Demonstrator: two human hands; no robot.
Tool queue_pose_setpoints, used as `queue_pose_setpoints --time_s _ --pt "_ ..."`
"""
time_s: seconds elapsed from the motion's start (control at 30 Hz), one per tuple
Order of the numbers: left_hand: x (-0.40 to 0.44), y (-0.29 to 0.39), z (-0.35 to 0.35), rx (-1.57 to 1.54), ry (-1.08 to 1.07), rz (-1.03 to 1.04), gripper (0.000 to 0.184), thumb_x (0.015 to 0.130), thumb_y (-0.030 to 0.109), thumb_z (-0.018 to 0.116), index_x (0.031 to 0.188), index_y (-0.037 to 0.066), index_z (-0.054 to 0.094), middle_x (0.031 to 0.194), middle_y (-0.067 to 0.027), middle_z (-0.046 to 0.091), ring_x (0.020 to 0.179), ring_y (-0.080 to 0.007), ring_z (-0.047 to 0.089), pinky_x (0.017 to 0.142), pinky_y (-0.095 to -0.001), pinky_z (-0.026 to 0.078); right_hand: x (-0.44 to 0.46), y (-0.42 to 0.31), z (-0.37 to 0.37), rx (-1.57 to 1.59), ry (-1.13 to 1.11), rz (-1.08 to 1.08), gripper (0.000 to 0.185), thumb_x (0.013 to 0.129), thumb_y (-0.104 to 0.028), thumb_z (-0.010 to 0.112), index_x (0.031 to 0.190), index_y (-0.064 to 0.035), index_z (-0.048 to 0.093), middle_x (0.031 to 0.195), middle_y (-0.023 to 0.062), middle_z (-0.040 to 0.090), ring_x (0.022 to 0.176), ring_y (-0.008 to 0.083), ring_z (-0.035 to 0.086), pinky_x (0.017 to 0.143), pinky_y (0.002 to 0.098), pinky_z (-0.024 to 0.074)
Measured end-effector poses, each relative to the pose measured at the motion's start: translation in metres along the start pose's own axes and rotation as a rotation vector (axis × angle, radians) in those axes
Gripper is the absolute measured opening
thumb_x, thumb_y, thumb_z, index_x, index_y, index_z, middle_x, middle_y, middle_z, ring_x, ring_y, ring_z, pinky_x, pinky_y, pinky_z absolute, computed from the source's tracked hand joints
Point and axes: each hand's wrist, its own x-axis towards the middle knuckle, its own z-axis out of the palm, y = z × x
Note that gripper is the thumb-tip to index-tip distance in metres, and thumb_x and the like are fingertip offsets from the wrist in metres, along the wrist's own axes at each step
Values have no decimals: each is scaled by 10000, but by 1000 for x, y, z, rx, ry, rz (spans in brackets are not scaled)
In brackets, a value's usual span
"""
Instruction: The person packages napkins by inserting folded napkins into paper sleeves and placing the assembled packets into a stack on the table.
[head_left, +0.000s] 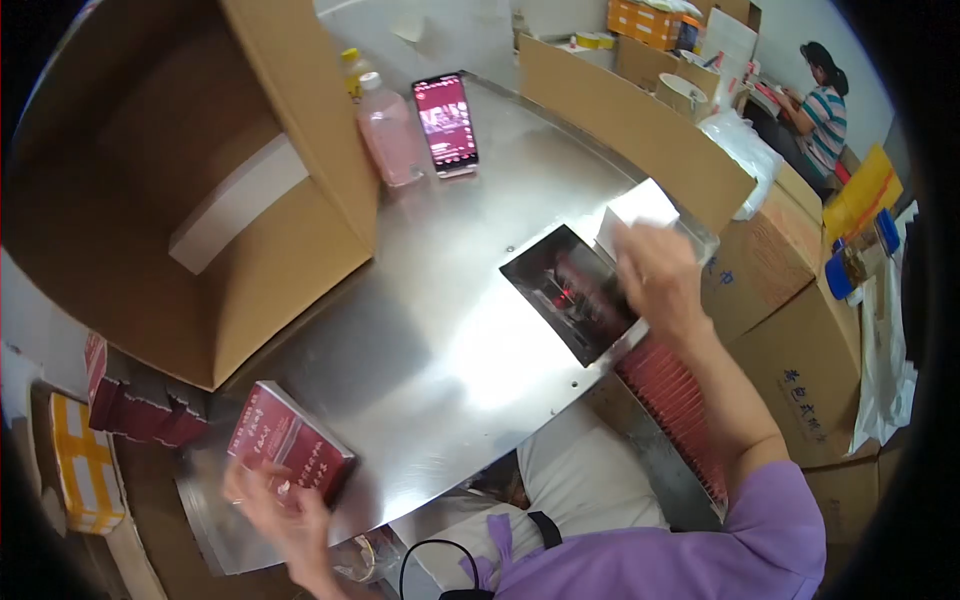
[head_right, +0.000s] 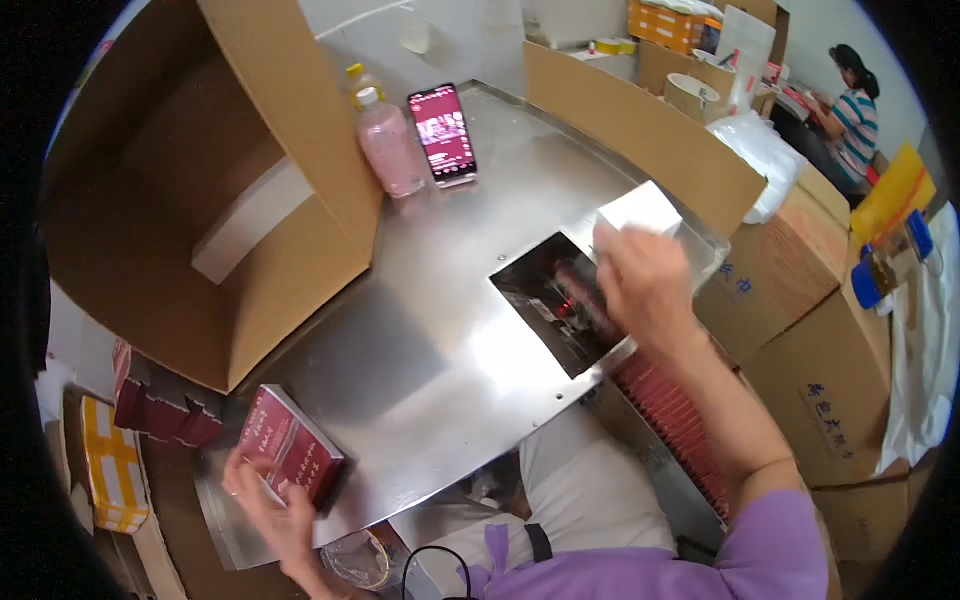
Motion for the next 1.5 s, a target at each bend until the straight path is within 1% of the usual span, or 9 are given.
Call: queue_pose_setpoints --time_s 0.03,0.13,0.33,0.37,0.47,0.97,1.27,1.4,1.5 --pt "4 -14 -2 154 27 3 204 760 10 598 957 24 545 1096 -177 543 1077 -361 492 982 -455 376 4 18 8 -105 43 16 180 863 -127 648 1031 -77 687 857 112 619 861 297 605 754 422 471" --pt "-1 -48 5 122 -499 -203 163 862 11 613 1011 33 551 989 -120 570 1007 -328 516 1054 -503 315 -7 63 43 -135 1 129 177 884 -226 666 910 -56 707 884 110 604 924 284 582 745 439 457" --pt "12 21 12 -284 -196 -99 119 885 -22 604 993 27 603 946 -147 583 919 -342 553 850 -426 415 0 64 41 -61 24 189 203 884 -195 645 833 -13 717 861 122 618 878 311 585 750 450 463" --pt "7 56 42 -212 -238 186 157 872 -21 623 1021 30 613 937 -149 598 906 -331 573 867 -406 427 -4 68 43 -30 59 167 172 869 -170 648 884 -13 718 886 125 619 893 313 583 754 448 464" --pt "-19 107 103 -396 -386 418 225 811 -16 668 1014 77 643 935 -123 594 927 -325 564 867 -454 400 -10 67 46 17 110 154 214 821 -94 666 1019 -25 713 943 123 620 930 313 579 773 438 463" --pt "-20 122 110 -430 -385 378 126 851 58 682 972 63 645 895 -108 569 916 -296 532 915 -453 378 6 62 44 138 16 255 231 875 -197 590 866 -24 742 925 149 659 919 334 589 837 444 485" --pt "-4 66 74 -136 -274 95 152 838 16 658 969 91 667 946 -117 581 939 -324 523 861 -466 381 3 67 42 183 -49 332 243 860 -153 579 992 -26 739 978 133 657 990 313 578 870 412 464" --pt "-17 114 109 -428 -390 398 207 765 0 655 968 26 626 898 -151 556 875 -366 543 763 -480 455 0 51 38 -58 267 90 381 758 19 613 1115 -79 701 1064 116 683 994 301 613 845 469 475" --pt "-21 147 116 -587 -403 433 335 726 42 699 1050 -7 625 1131 -213 557 1017 -402 549 867 -469 483 -25 -12 42 315 28 -93 391 824 -6 574 1208 -21 643 1227 176 660 1131 368 630 1020 547 441"
